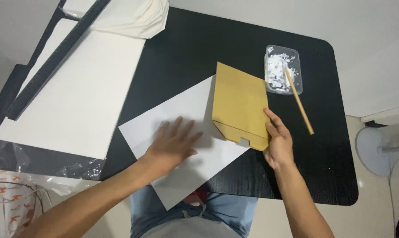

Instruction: The person applies white glue to the edges of a folded white paper using a brush, then presses the glued sections together. They then place a yellow cardboard box on top of a larger white sheet of paper and smooth it down.

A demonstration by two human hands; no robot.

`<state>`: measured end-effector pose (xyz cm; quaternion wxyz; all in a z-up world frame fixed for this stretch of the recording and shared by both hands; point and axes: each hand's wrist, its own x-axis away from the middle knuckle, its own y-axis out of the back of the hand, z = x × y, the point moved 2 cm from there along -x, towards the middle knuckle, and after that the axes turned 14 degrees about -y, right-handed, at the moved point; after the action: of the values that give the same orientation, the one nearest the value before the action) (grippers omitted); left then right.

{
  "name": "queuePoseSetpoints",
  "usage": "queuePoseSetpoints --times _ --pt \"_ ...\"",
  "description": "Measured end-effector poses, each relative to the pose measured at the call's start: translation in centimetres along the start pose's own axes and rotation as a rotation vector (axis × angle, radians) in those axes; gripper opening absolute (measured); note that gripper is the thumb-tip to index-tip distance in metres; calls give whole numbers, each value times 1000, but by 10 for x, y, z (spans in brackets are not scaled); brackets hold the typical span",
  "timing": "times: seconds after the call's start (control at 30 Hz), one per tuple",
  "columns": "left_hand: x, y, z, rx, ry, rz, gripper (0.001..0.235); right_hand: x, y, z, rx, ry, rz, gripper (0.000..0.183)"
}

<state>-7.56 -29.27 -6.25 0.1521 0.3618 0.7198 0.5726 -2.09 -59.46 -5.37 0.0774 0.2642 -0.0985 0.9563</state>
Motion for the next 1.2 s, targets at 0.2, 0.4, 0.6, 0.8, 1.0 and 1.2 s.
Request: queuePoseSetpoints --times 0.2,0.4,0.6,0.8,1.0,1.2 --pt "-1 14 11 121 -132 26 55 17 -8 16 209 109 8 54" --pt "-15 -24 42 -116 -57 -593 26 4 -32 20 438 226 93 54" --pt "5 6 57 162 147 -363 39 3 -76 35 753 188 137 50" --pt "-19 25 70 188 204 -346 37 -31 -73 44 1204 355 24 42" --pt "-40 9 99 -259 143 -529 47 -20 -93 51 1267 457 -11 43" --pt "-37 45 86 -151 201 -356 54 -22 -99 50 1344 422 -8 61"
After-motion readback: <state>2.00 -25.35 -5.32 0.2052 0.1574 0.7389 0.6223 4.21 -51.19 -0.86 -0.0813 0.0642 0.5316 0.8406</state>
